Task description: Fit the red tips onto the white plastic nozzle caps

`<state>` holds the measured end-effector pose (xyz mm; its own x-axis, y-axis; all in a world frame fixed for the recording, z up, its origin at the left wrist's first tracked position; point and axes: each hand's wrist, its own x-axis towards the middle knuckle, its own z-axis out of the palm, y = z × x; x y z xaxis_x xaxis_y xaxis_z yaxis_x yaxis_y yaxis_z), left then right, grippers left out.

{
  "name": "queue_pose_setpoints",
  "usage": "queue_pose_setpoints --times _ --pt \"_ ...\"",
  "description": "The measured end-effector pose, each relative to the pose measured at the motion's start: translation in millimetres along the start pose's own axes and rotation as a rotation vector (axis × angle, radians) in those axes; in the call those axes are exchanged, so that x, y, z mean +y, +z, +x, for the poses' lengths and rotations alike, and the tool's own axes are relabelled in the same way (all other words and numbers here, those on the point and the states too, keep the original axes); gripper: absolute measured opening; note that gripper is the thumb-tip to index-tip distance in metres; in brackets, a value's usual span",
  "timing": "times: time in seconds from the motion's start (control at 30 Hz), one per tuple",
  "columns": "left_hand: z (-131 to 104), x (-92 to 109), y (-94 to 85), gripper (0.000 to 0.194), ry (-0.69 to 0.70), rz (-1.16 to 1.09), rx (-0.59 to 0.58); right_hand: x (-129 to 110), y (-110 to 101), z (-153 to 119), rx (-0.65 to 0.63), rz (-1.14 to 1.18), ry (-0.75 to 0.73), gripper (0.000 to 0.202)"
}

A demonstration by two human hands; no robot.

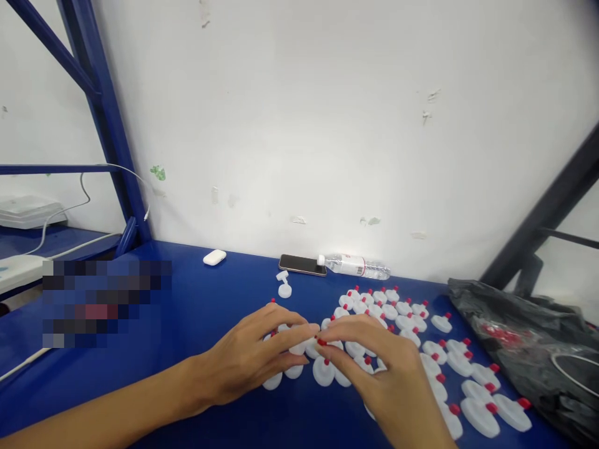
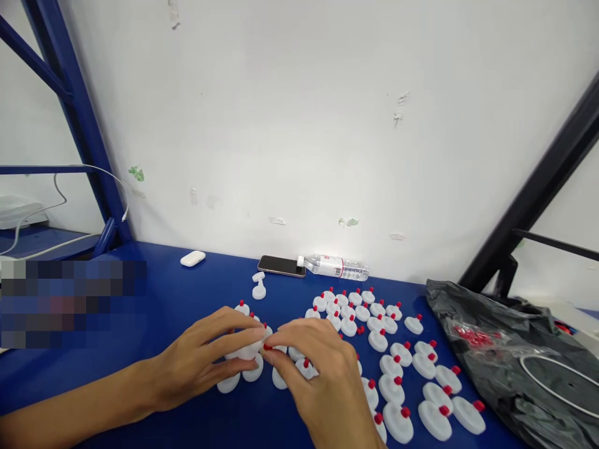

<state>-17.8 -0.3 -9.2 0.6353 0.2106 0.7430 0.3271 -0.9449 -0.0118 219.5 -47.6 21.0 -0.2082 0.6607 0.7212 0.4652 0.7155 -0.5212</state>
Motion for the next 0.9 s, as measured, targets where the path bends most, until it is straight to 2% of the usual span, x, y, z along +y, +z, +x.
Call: queue_pose_setpoints --times 0.17,0.27,0.4,0.47,0.57,0.63,0.7,0.8,0.9 --pt "-0.2 2.8 -2.5 0.034 0.069 0.040 0.038 1.5 2.5 -1.1 -0.037 0.096 -0.026 0.016" --pt "0.7 3.5 -3.6 0.033 0.087 0.048 0.076 0.7 1.6 0.1 -0.124 0.225 0.008 0.015" --pt "3.1 6.5 -11.5 0.030 0.185 0.055 0.177 -6.4 -2.0 -0.4 -0.220 0.276 0.148 0.009" --pt "3.3 8.5 -16.6 0.026 0.215 0.090 0.180 -12.3 -5.3 -2.4 -0.258 0.206 0.289 0.027" --pt "2.6 13.7 -21.5 0.019 0.288 0.178 0.190 -19.8 -9.9 -7.2 -0.434 0.157 0.431 0.068" --pt "2.6 19.4 -22.9 0.014 0.318 0.210 0.207 -22.2 -11.1 -10.9 -0.551 0.176 0.412 0.077" --pt "2.8 25.8 -23.1 0.010 0.303 0.212 0.180 -23.0 -10.4 -13.8 -0.585 0.181 0.340 0.075" --pt "1.2 33.1 -20.0 0.012 0.280 0.199 0.149 -24.9 -8.3 -14.4 -0.521 0.134 0.250 0.071" --pt "-4.8 36.7 -13.4 0.014 0.224 0.160 0.204 -29.8 -9.1 -10.4 -0.491 0.120 0.172 0.062"
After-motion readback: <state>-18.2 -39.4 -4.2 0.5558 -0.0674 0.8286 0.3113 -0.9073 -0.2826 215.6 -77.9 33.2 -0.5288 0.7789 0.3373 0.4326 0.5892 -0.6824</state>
